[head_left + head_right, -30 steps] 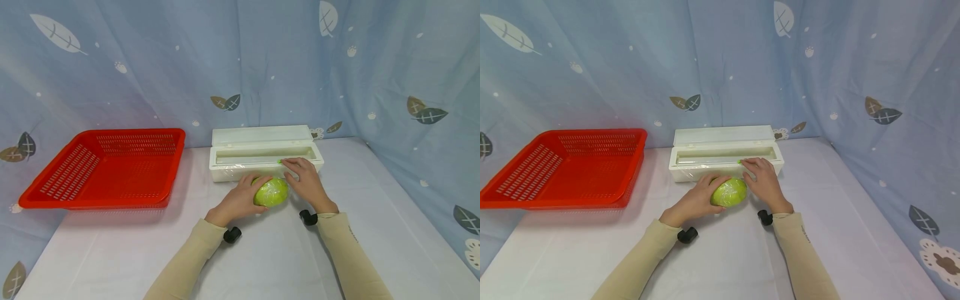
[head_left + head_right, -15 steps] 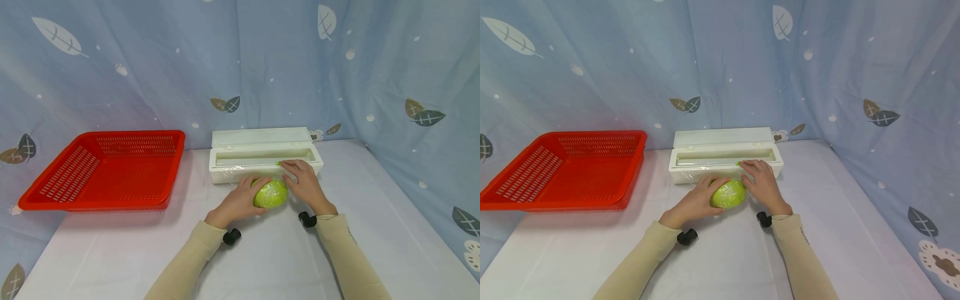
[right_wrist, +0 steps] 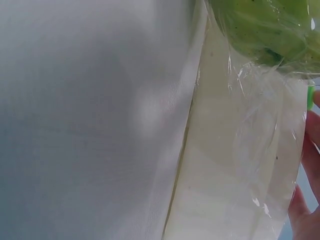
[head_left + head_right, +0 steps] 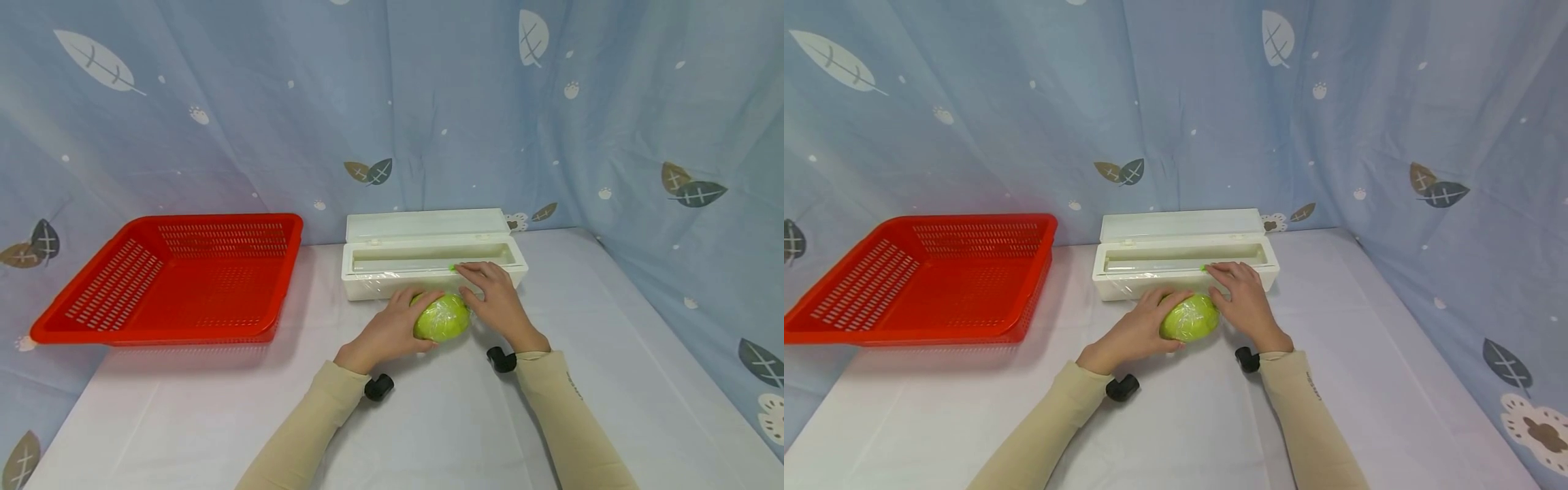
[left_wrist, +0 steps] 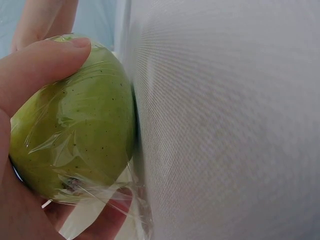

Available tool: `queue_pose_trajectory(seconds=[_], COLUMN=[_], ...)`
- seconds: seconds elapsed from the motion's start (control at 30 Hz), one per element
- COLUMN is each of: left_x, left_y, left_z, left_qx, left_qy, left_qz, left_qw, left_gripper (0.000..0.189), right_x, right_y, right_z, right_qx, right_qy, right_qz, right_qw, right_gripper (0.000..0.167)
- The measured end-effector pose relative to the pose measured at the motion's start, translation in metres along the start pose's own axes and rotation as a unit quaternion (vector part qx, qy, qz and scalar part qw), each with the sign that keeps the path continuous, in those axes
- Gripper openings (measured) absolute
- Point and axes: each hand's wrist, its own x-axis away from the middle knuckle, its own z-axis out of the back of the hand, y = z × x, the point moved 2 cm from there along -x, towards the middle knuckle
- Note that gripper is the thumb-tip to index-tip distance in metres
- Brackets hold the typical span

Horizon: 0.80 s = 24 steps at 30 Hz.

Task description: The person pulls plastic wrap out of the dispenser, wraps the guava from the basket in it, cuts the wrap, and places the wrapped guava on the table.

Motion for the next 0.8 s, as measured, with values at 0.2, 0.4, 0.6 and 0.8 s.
queue_pose_trajectory(seconds=[0.2, 0.4, 0.6, 0.8], left_x=[0.0004, 0.0005, 0.0, -0.0007], left_y=[0.0, -0.0005, -0.0026, -0.0032], left_z=[-0.0002, -0.0011, -0.003, -0.0022], left_qx=[-0.001, -0.001, 0.0, 0.008], left_qy=[0.002, 0.005, -0.002, -0.002], left_qz=[-0.002, -0.006, 0.001, 0.003], left_qw=[1.0, 1.0, 1.0, 1.0], left_gripper=[0.087, 0.086, 0.088, 0.087], right_x=[0.0, 0.0001, 0.0001, -0.0013], right_y=[-0.0019, -0.0024, -0.0032, -0.0029], right_z=[0.0003, 0.0, -0.0001, -0.0001], right_qx=[0.0, 0.001, 0.001, 0.005], right_qy=[0.001, 0.002, -0.001, 0.0], right_qz=[0.003, 0.015, 0.017, 0.025], right_qw=[1.0, 0.9999, 0.9999, 0.9997], right_gripper=[0.038, 0.037, 0.037, 0.037])
